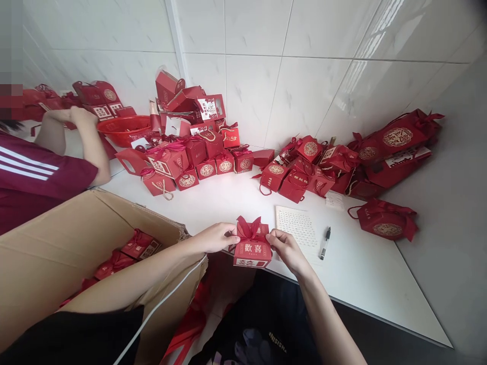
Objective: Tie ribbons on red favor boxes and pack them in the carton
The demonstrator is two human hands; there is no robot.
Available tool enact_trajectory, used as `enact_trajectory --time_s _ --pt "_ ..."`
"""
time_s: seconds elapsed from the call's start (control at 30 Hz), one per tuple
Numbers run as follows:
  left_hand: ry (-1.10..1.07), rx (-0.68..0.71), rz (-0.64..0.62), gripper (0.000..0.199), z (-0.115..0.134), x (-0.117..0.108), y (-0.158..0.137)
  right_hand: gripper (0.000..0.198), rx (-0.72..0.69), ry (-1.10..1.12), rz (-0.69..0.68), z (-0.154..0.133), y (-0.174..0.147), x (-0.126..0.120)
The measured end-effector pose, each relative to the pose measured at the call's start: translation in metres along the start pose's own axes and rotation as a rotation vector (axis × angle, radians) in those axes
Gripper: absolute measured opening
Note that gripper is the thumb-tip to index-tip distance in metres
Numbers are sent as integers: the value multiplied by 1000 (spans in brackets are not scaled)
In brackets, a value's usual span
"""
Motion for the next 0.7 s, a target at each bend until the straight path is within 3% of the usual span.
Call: enact_trajectory --time_s 0.1,0.2,0.3,0.37,0.47,0.57,0.7 --pt "17 -10 50 29 2 -1 0 44 11 -14 -2 4 0 -6" --pt "-31 -70 167 31 6 -2 -4 33 -69 -173 128 1 -2 -17" --pt "69 -95 282 55 20 3 -13 36 -170 -252 190 -4 -10 -19" --pt "231 -82 261 77 31 13 -19 41 -178 -228 106 -3 -18 -10" --pt "425 -93 186 96 40 27 -21 34 -169 -214 73 2 -36 5" --pt "528 -126 178 106 42 33 -18 27 -174 -201 108 13 -55 12" --pt "623 -163 158 110 50 39 -9 27 -285 -287 276 29 -70 0"
Point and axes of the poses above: each hand's wrist, its own y-axis towards the middle knuckle, its own x-axis out of the palm, z = x × y, the point moved 3 cm from there along y, towards the middle knuckle, and after that the axes turned 2 degrees about -x, right-handed, at the moved point
